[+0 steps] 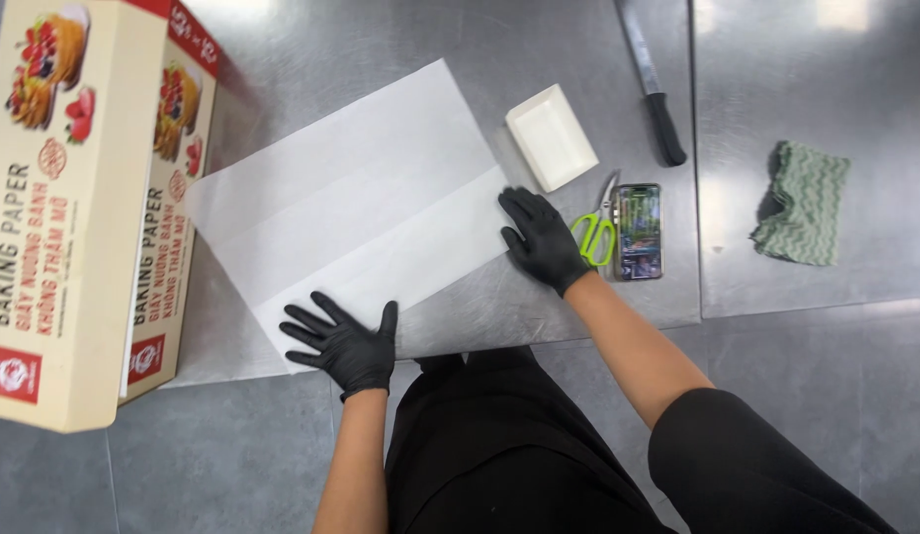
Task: Measuring and cutting a piece of baking paper to line a small container.
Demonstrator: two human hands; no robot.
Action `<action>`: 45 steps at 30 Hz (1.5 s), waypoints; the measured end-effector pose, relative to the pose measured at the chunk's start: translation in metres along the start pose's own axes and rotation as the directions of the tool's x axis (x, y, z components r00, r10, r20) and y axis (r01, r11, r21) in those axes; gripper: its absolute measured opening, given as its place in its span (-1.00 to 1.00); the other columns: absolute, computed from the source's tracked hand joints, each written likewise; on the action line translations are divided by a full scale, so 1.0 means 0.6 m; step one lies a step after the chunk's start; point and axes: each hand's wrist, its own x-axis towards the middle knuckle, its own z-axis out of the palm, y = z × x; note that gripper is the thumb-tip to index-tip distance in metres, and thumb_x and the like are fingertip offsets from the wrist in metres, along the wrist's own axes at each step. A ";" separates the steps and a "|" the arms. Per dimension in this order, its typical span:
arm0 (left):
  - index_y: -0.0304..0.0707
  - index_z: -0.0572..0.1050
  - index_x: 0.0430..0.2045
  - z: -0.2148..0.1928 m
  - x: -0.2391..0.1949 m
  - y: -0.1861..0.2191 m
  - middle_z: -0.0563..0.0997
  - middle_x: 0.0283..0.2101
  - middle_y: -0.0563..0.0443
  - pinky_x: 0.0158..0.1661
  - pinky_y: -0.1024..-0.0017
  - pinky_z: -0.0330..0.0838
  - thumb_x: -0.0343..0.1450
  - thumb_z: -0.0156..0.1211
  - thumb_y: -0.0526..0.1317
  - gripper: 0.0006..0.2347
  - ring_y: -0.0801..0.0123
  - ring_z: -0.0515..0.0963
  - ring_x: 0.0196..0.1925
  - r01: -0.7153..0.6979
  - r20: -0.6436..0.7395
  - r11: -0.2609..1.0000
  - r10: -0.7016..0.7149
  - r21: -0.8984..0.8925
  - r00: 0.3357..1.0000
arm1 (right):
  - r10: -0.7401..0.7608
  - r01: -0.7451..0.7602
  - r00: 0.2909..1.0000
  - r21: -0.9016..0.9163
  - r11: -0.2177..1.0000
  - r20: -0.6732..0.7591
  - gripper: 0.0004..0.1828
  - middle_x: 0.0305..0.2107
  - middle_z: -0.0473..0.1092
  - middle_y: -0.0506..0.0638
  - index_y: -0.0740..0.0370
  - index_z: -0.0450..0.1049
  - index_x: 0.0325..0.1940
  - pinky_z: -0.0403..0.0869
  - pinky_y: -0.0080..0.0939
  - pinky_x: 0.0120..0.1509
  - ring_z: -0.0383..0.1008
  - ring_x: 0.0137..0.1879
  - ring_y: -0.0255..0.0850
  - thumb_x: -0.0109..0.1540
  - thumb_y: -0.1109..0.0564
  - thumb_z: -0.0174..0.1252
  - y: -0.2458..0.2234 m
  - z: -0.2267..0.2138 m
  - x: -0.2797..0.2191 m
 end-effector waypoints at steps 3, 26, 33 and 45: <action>-0.42 -0.24 0.49 0.005 -0.001 -0.003 -0.41 0.49 -0.68 0.27 -0.58 -0.52 0.25 -0.05 0.53 0.12 -0.55 -0.49 0.51 -0.010 -0.012 1.000 0.011 0.005 1.000 | 0.262 -0.290 0.890 -0.020 0.957 -0.373 -0.44 0.18 0.40 0.18 0.16 0.27 0.39 0.37 0.05 0.43 0.41 0.32 0.11 0.34 0.06 0.24 0.002 -0.037 -0.075; -0.38 -0.33 0.49 0.015 0.002 -0.002 -0.46 0.49 -0.65 0.28 -0.55 -0.54 0.25 -0.13 0.53 0.11 -0.49 -0.55 0.51 0.020 0.023 0.999 -0.021 0.044 1.000 | 0.865 -0.861 0.500 -0.121 0.493 -0.032 0.55 0.21 0.26 0.38 0.50 -0.34 0.59 0.43 0.11 0.28 0.31 0.28 0.23 -0.07 -0.24 0.55 0.202 -0.144 -0.211; -0.40 -0.30 0.49 0.014 0.002 0.001 -0.44 0.49 -0.64 0.30 -0.51 -0.55 0.25 -0.09 0.51 0.11 -0.48 -0.53 0.52 0.023 0.003 0.999 -0.023 0.031 1.000 | 0.782 -0.767 0.591 0.163 0.621 -0.200 0.24 0.01 0.46 0.29 0.54 -0.03 0.47 0.58 -0.01 0.12 0.54 0.09 0.07 -0.01 -0.03 0.59 0.429 -0.196 -0.311; -0.42 -0.27 0.48 0.005 0.004 0.012 -0.43 0.49 -0.63 0.29 -0.50 -0.55 0.25 0.00 0.49 0.11 -0.44 -0.56 0.52 0.061 0.041 0.994 -0.065 0.096 0.997 | 0.981 -0.980 0.193 -0.042 0.192 -0.020 0.42 0.29 0.26 0.54 0.52 -0.40 0.69 0.52 0.18 0.27 0.40 0.34 0.36 0.05 -0.03 0.39 0.495 -0.340 -0.308</action>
